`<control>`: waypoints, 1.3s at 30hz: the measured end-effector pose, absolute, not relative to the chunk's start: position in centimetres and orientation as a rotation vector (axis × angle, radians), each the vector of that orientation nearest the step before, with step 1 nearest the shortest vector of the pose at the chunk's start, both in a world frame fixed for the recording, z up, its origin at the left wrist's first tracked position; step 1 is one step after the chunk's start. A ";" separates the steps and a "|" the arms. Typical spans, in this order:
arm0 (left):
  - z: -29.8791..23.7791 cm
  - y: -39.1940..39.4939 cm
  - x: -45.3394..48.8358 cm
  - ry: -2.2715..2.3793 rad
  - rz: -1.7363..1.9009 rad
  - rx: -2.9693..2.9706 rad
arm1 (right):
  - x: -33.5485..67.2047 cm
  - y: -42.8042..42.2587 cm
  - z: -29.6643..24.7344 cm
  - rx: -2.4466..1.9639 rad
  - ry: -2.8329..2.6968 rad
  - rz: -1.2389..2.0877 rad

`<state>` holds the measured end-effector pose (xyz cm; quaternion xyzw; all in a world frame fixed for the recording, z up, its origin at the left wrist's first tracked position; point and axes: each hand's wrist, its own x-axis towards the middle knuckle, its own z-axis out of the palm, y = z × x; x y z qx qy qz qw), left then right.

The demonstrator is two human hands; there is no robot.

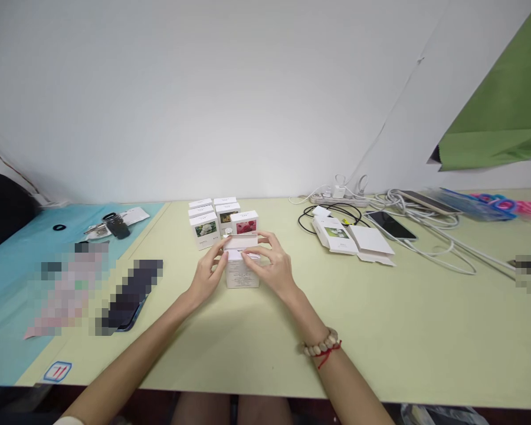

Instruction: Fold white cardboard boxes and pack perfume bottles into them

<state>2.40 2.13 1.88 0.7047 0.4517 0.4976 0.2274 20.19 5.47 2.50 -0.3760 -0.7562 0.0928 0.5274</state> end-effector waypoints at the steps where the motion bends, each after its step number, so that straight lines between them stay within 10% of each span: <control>1: 1.7 2.2 2.4 1.244 1.374 1.935 | 20.2 5.5 2.5 -0.899 -1.827 0.175; 39: 0.8 2.9 2.0 1.069 1.719 2.335 | 20.9 5.2 3.9 -0.652 -1.999 0.563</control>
